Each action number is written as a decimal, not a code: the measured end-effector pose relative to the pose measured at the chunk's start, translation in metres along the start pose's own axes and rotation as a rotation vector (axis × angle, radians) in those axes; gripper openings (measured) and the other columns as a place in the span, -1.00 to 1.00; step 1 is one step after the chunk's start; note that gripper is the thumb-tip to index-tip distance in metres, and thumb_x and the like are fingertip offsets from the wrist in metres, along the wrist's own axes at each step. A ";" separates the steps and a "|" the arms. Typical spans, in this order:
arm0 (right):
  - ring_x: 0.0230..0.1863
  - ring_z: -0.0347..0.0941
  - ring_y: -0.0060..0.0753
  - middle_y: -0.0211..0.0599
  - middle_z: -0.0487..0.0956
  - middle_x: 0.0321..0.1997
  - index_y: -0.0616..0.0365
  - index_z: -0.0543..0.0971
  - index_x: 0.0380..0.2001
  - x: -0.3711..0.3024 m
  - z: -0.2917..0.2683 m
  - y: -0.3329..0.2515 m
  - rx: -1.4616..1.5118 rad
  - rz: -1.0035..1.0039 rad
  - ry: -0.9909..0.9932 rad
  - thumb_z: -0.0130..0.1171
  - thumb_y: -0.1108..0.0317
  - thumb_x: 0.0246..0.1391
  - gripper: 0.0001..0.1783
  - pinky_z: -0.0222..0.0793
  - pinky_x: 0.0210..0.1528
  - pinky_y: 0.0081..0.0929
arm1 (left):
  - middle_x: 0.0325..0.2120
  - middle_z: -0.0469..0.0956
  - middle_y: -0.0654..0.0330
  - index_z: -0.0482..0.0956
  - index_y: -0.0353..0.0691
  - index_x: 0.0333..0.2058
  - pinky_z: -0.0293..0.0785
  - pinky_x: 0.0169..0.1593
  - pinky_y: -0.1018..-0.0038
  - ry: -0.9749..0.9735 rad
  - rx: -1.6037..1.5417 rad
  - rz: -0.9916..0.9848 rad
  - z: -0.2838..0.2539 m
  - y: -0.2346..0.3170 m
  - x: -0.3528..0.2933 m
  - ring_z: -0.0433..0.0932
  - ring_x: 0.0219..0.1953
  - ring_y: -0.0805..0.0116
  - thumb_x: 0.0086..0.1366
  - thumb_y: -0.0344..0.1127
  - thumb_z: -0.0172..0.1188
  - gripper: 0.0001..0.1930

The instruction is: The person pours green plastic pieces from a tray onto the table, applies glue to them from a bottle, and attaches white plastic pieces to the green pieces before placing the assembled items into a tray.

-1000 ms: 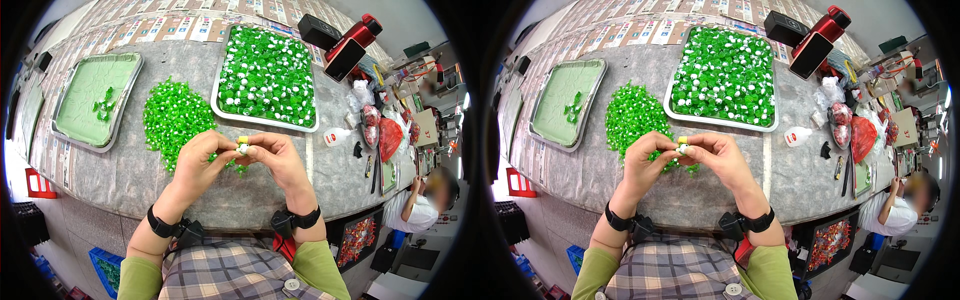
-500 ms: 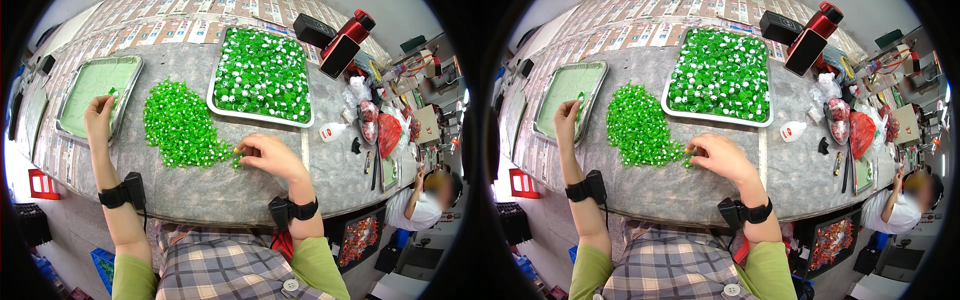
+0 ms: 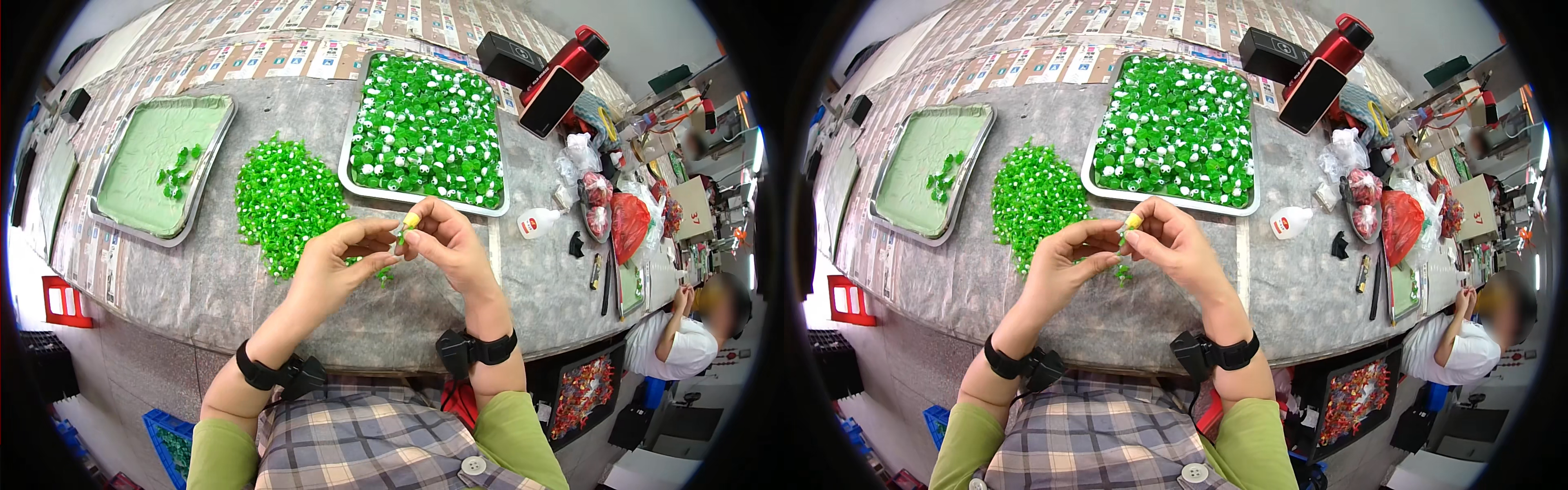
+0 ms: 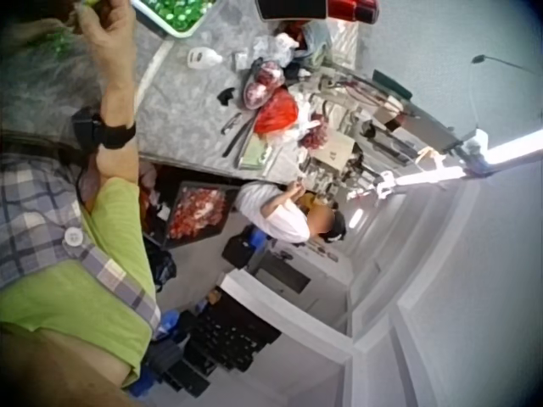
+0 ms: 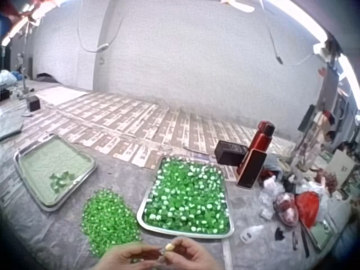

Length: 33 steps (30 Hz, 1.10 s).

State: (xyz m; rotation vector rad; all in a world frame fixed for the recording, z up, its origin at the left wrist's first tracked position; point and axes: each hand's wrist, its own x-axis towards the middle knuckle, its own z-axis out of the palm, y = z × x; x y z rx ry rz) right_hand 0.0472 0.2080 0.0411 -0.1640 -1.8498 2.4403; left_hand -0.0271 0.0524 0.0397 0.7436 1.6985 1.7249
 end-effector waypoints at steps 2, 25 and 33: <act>-0.45 0.26 -0.81 -0.56 0.36 -0.48 0.14 0.35 -0.42 0.000 0.006 0.003 0.084 -0.062 0.019 0.05 0.45 -0.04 -0.89 0.16 -0.43 -0.81 | -0.38 0.48 0.22 0.49 -0.31 -0.31 0.40 -0.26 0.63 0.082 -0.115 0.089 0.010 0.002 -0.001 0.47 -0.35 0.52 0.02 -0.54 0.13 -0.80; -0.24 0.30 -0.58 -0.30 0.42 -0.22 0.33 0.34 -0.14 -0.076 -0.151 -0.011 -0.901 -0.143 1.038 0.28 0.18 -0.25 -0.38 0.20 -0.20 -0.62 | -0.49 0.39 0.33 0.40 -0.28 -0.16 0.34 -0.22 0.59 0.135 -0.846 -0.207 -0.017 -0.021 0.008 0.34 -0.42 0.60 0.21 -0.28 -0.04 -0.74; -0.28 0.37 -0.55 -0.27 0.48 -0.31 0.30 0.34 -0.18 -0.053 -0.108 -0.022 -0.537 -0.221 0.875 0.13 0.33 -0.07 -0.60 0.25 -0.23 -0.66 | -0.45 0.38 0.38 0.38 -0.26 -0.10 0.29 -0.19 0.64 0.060 -0.540 -0.132 -0.010 -0.017 0.007 0.33 -0.37 0.63 0.23 -0.32 -0.08 -0.71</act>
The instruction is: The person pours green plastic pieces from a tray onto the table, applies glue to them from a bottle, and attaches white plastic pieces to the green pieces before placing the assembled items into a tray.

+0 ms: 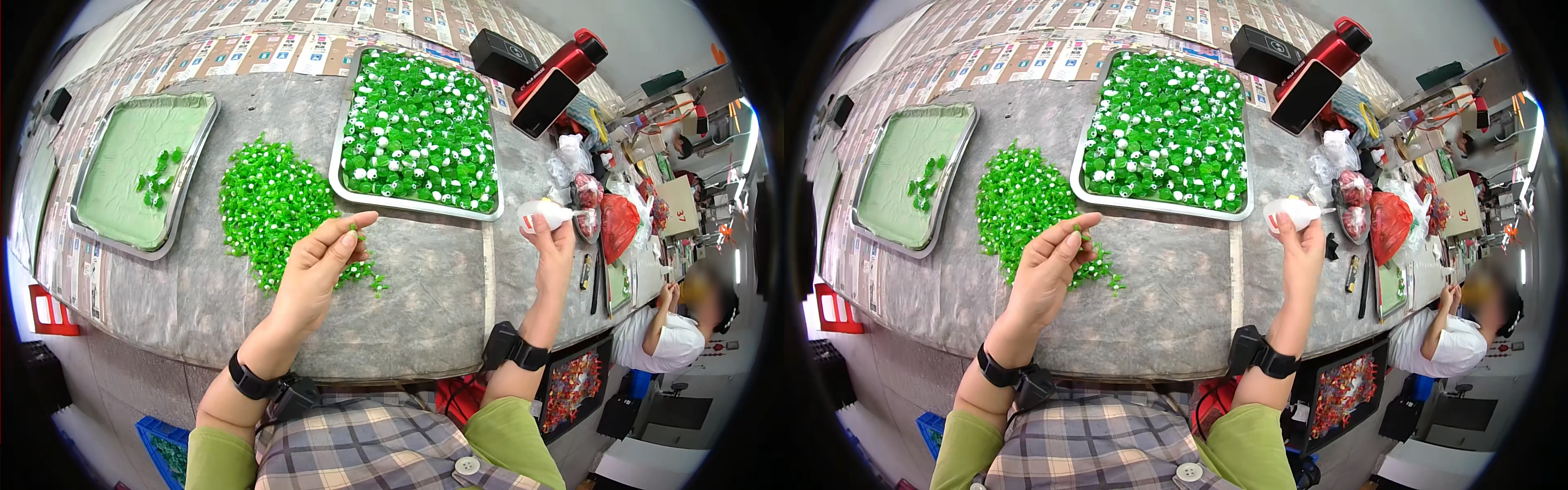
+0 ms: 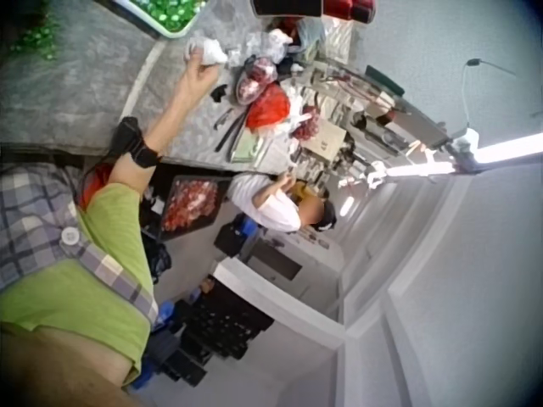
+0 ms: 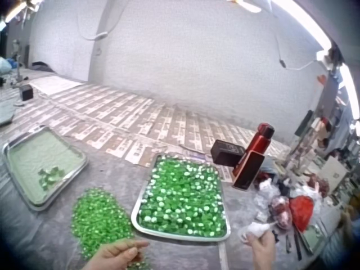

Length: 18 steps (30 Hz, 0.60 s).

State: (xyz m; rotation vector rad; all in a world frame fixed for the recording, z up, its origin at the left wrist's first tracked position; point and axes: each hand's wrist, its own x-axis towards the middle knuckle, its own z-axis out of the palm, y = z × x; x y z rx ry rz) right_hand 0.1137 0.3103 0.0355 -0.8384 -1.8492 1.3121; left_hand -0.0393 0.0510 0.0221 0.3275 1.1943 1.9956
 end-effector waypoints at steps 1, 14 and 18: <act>-0.27 0.37 -0.54 -0.25 0.48 -0.30 0.30 0.32 -0.16 -0.006 0.009 -0.019 0.159 -0.011 0.002 0.11 0.32 -0.06 -0.59 0.25 -0.22 -0.66 | -0.45 0.38 0.38 0.39 -0.26 -0.10 0.29 -0.18 0.64 -0.014 0.025 0.015 0.000 -0.001 0.001 0.33 -0.37 0.62 0.22 -0.32 -0.08 -0.72; -0.47 0.24 -0.71 -0.53 0.31 -0.50 0.21 0.37 -0.42 -0.049 0.082 -0.083 0.316 -0.343 0.022 0.38 0.07 -0.41 -0.44 0.14 -0.42 -0.76 | -0.41 0.45 0.24 0.41 -0.26 -0.27 0.42 -0.21 0.52 -0.072 -0.308 -0.093 -0.005 0.000 0.001 0.45 -0.36 0.49 0.12 -0.39 0.07 -0.82; -0.51 0.23 -0.66 -0.48 0.32 -0.52 0.21 0.38 -0.47 -0.055 0.089 -0.081 0.368 -0.446 0.045 0.40 0.03 -0.48 -0.42 0.10 -0.47 -0.72 | -0.45 0.47 0.22 0.41 -0.24 -0.39 0.47 -0.28 0.53 -0.096 -0.337 -0.114 -0.006 0.003 0.000 0.47 -0.41 0.48 0.10 -0.40 0.09 -0.90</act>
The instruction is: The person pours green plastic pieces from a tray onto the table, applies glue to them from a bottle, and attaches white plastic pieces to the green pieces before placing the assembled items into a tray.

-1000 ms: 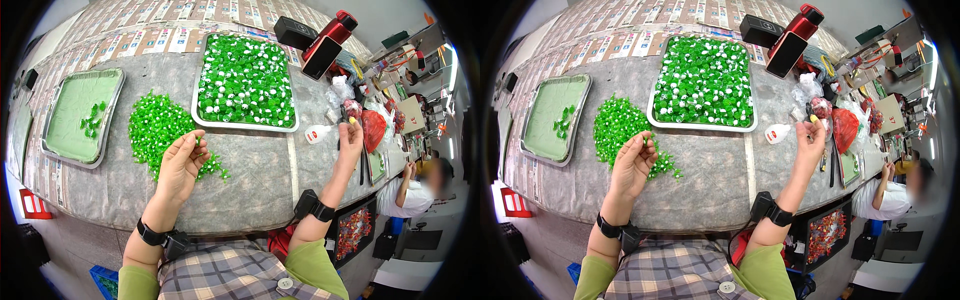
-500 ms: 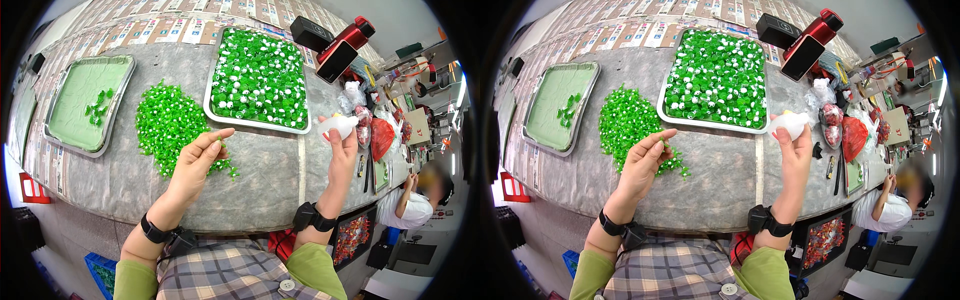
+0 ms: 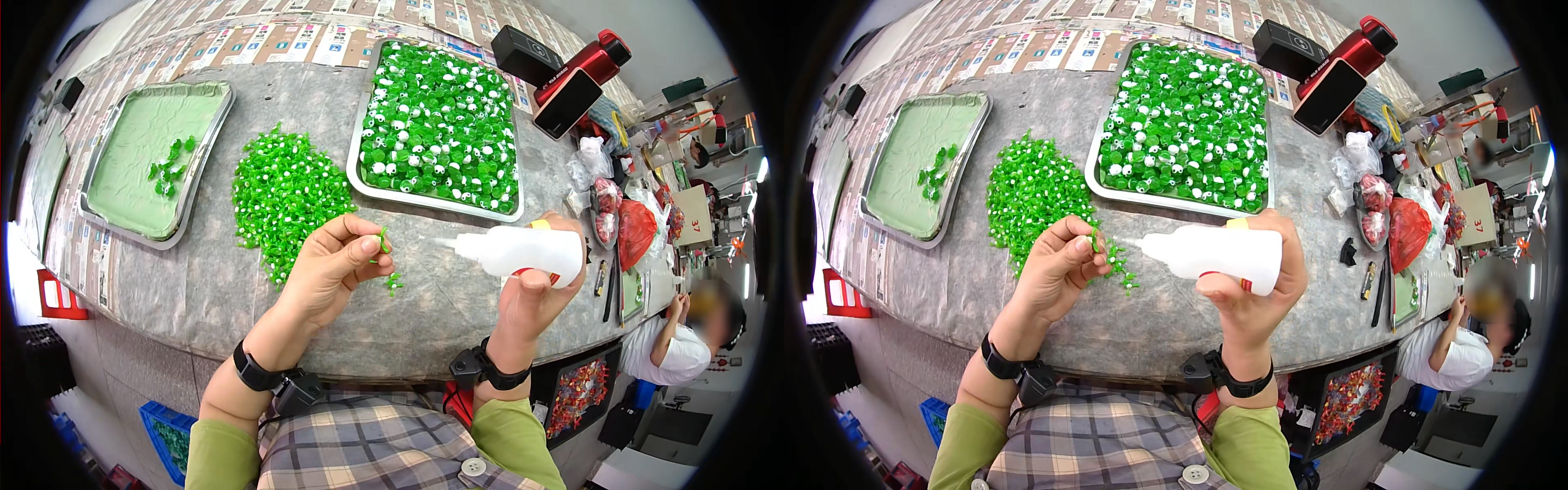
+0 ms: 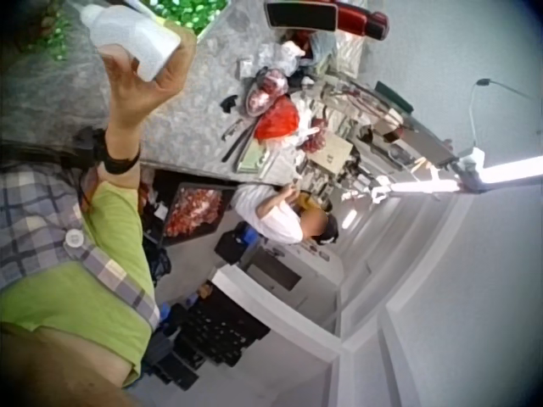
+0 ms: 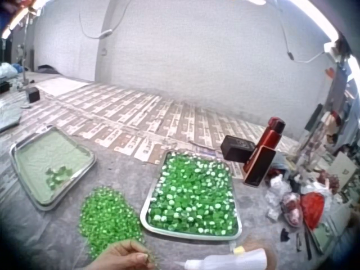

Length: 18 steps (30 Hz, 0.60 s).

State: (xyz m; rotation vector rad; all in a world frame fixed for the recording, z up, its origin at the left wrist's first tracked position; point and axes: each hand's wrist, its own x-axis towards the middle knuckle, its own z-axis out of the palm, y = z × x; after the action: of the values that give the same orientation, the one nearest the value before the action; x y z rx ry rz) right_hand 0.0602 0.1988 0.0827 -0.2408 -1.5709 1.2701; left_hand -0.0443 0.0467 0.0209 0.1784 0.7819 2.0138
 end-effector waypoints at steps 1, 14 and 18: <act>-0.52 0.22 -0.65 -0.47 0.32 -0.54 0.20 0.39 -0.48 -0.003 -0.002 0.001 -0.028 -0.013 -0.059 0.39 0.02 -0.48 -0.43 0.10 -0.48 -0.71 | -0.48 0.47 0.23 0.41 -0.24 -0.38 0.48 -0.31 0.54 0.004 -0.004 0.007 -0.001 -0.001 0.000 0.47 -0.44 0.49 0.10 -0.40 0.09 -0.90; -0.58 0.23 -0.61 -0.42 0.36 -0.56 0.19 0.38 -0.45 -0.008 0.000 0.004 -0.136 -0.127 -0.234 0.38 0.11 -0.39 -0.49 0.11 -0.55 -0.66 | -0.54 0.47 0.25 0.44 -0.24 -0.40 0.49 -0.36 0.58 0.031 -0.019 -0.024 0.002 0.000 0.000 0.48 -0.49 0.50 0.09 -0.42 0.10 -0.91; -0.57 0.25 -0.59 -0.40 0.37 -0.55 0.20 0.38 -0.44 -0.009 -0.001 0.004 -0.160 -0.112 -0.253 0.38 0.13 -0.39 -0.50 0.14 -0.54 -0.65 | -0.55 0.47 0.25 0.44 -0.24 -0.40 0.49 -0.35 0.57 0.028 -0.027 -0.028 0.001 0.000 0.000 0.48 -0.50 0.50 0.09 -0.41 0.11 -0.91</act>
State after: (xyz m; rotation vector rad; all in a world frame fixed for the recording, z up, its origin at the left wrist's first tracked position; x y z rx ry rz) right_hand 0.0628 0.1947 0.0747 -0.0934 -1.8788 1.1218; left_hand -0.0433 0.0471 0.0215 0.1230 0.7701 2.0029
